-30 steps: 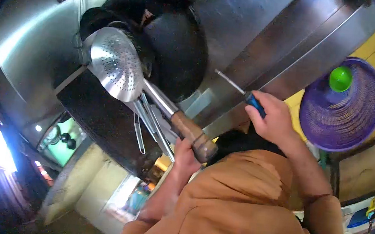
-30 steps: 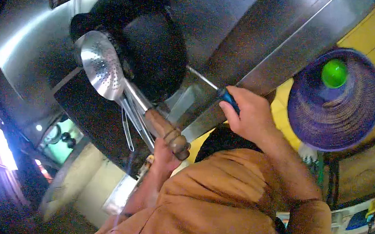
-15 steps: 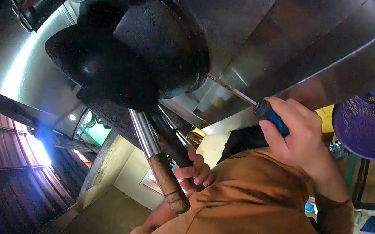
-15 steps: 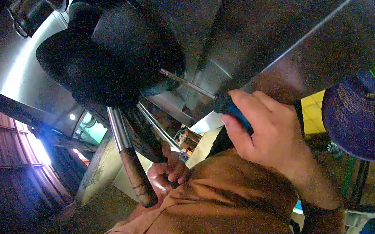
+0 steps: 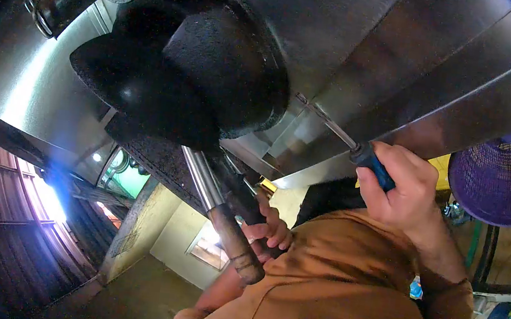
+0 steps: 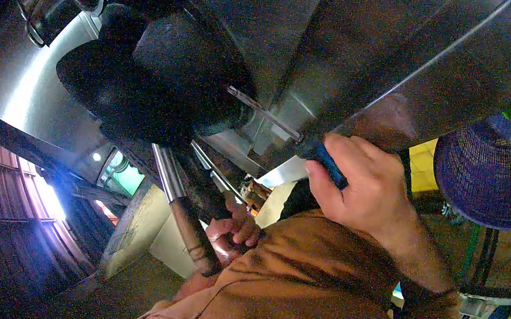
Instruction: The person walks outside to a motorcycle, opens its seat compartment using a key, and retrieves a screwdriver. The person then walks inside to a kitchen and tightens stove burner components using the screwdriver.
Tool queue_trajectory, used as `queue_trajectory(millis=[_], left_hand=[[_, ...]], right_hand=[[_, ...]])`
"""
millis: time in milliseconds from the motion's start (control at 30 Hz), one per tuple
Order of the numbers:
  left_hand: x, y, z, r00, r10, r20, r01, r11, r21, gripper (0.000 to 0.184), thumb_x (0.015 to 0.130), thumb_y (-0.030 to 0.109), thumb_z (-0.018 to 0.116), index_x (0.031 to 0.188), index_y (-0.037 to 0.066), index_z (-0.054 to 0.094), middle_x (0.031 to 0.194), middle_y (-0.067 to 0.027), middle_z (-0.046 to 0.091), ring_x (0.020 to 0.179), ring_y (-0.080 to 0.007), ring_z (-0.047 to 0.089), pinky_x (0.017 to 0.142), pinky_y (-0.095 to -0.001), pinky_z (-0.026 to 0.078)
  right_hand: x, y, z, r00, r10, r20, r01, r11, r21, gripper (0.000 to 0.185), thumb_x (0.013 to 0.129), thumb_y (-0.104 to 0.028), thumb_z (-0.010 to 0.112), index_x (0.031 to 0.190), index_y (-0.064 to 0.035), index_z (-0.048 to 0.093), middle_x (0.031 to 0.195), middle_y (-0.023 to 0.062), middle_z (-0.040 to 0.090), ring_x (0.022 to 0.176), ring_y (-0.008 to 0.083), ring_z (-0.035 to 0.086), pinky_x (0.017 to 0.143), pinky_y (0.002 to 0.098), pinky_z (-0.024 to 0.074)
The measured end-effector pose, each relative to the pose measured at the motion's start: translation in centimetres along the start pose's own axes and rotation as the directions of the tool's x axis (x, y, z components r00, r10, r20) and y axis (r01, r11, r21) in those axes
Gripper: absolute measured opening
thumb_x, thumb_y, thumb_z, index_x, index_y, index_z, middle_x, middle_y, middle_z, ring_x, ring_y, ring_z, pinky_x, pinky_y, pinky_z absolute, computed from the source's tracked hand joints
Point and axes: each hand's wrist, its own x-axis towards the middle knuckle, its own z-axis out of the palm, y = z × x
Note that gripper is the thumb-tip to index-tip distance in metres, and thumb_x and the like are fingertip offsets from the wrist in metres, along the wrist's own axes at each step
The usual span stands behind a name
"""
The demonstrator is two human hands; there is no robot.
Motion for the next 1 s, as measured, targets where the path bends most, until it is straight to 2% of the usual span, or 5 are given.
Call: queue_trajectory(millis=[300, 500, 700, 800, 1000], left_hand=[[1.6, -2.4, -3.0, 0.996, -0.080, 0.042, 0.089, 0.945, -0.313, 0.020, 0.091, 0.021, 0.057, 0.106, 0.012, 0.047, 0.077, -0.0029, 0.054, 0.068, -0.0204, 0.057, 0.065, -0.0400, 0.049], [3.7, -4.3, -2.6, 0.961, 0.195, -0.195, -0.162, 0.972, 0.172, 0.020, 0.081, 0.007, 0.064, 0.092, 0.007, 0.047, 0.064, -0.0045, 0.053, 0.050, -0.0143, 0.053, 0.046, -0.0319, 0.047], [3.5, -3.5, -4.6, 0.918, 0.336, 0.211, -0.384, 0.885, 0.262, 0.032, 0.089, 0.025, 0.066, 0.109, 0.006, 0.050, 0.077, -0.0038, 0.057, 0.062, -0.0139, 0.057, 0.054, -0.0312, 0.049], [1.4, -4.9, -9.5, 0.935, 0.217, 0.279, -0.316, 0.867, 0.385, 0.063, 0.092, 0.046, 0.060, 0.135, 0.005, 0.039, 0.098, -0.0034, 0.060, 0.085, -0.0112, 0.055, 0.068, -0.0283, 0.048], [-10.7, -7.2, -27.9, 0.617, 0.493, 0.614, -0.655, 0.754, 0.053, 0.034, 0.101, 0.033, 0.049, 0.109, 0.002, 0.061, 0.100, -0.0048, 0.065, 0.095, -0.0121, 0.060, 0.081, -0.0306, 0.050]], right_hand=[[-1.9, 0.2, 1.4, 0.997, 0.036, -0.069, -0.040, 0.997, -0.065, 0.021, 0.078, -0.011, 0.070, 0.091, 0.0040, 0.063, 0.071, 0.0182, 0.064, 0.061, 0.0316, 0.065, 0.058, 0.0379, 0.0518], [-4.3, -0.2, 2.4, 0.981, 0.195, -0.001, -0.195, 0.981, 0.005, 0.013, 0.090, -0.010, 0.059, 0.089, 0.0026, 0.062, 0.063, 0.0020, 0.059, 0.048, 0.0110, 0.059, 0.044, 0.0267, 0.0476], [-3.7, -0.7, 1.5, 0.972, 0.234, 0.038, -0.237, 0.963, 0.126, 0.022, 0.096, -0.022, 0.055, 0.084, -0.0042, 0.055, 0.065, 0.0025, 0.050, 0.047, 0.0121, 0.049, 0.045, 0.0265, 0.0438], [-2.2, 1.2, 0.2, 0.986, -0.064, -0.151, 0.033, 0.979, -0.199, 0.024, 0.097, -0.026, 0.055, 0.086, -0.0054, 0.056, 0.065, -0.0019, 0.047, 0.052, 0.0084, 0.044, 0.045, 0.0242, 0.0386], [-5.8, -15.9, 10.5, 0.886, -0.458, -0.072, 0.398, 0.831, -0.388, 0.024, 0.101, -0.024, 0.050, 0.093, -0.0023, 0.057, 0.073, -0.0014, 0.049, 0.062, 0.0062, 0.043, 0.058, 0.0240, 0.0360]])
